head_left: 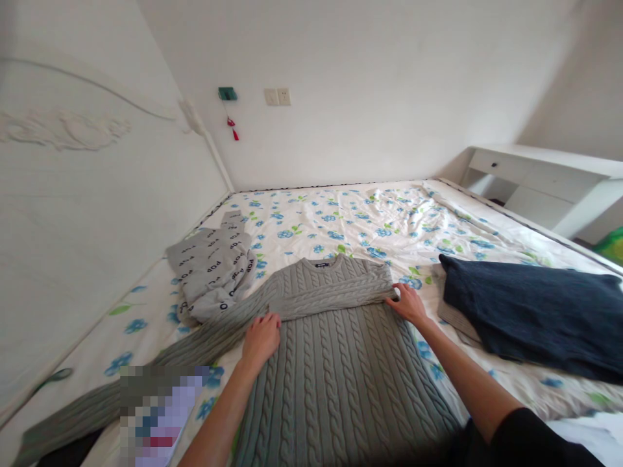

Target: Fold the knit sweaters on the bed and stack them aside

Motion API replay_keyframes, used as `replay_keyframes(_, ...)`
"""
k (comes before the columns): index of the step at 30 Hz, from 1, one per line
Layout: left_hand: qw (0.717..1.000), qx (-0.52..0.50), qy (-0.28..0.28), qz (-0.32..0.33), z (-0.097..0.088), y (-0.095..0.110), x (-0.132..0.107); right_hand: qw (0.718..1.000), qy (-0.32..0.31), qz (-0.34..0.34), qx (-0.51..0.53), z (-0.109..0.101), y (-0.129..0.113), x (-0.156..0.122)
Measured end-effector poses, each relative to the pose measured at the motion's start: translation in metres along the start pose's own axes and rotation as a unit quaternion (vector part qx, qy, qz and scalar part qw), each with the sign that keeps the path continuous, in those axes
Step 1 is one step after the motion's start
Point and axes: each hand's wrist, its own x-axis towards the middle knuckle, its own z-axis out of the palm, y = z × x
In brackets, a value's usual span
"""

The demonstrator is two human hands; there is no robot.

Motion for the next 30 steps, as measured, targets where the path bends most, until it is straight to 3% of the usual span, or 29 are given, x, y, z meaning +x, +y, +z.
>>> replay_keyframes(5, 0.994, -0.021, 0.099, 0.043, 0.007, 0.041, 0.029, 0.996, -0.031, -0.081, 0.009, 0.032, -0.049, -0.007)
replay_keyframes(8, 0.989, -0.049, 0.096, 0.097, 0.026, 0.066, 0.056, 0.985, -0.083, -0.146, -0.033, 0.063, -0.082, -0.008)
replay_keyframes(10, 0.989, -0.053, 0.07, 0.123, 0.042, 0.069, 0.07, 0.98, -0.104, -0.158, -0.057, 0.078, -0.093, -0.005)
replay_keyframes(13, 0.991, -0.05, 0.043, 0.114, 0.065, 0.043, 0.079, 0.977, -0.113, -0.138, -0.121, 0.084, -0.081, 0.004)
replay_keyframes(17, 0.994, -0.037, 0.06, 0.081, 0.086, -0.018, 0.074, 0.968, -0.126, -0.079, -0.202, 0.07, -0.029, 0.016)
replay_keyframes(20, 0.995, -0.028, 0.067, 0.071, 0.09, -0.046, 0.069, 0.969, -0.128, -0.028, -0.21, 0.059, 0.0, 0.02)
replay_keyframes(22, 0.996, -0.027, 0.056, 0.066, 0.087, -0.051, 0.068, 0.971, -0.12, -0.016, -0.206, 0.057, 0.003, 0.019)
replay_keyframes(26, 0.999, -0.032, 0.028, 0.03, 0.073, -0.027, 0.074, 0.974, -0.068, -0.075, -0.201, 0.064, -0.032, 0.01)
replay_keyframes(30, 0.995, -0.051, 0.073, 0.052, 0.064, 0.033, 0.081, 0.965, -0.114, -0.184, -0.145, 0.091, -0.095, -0.003)
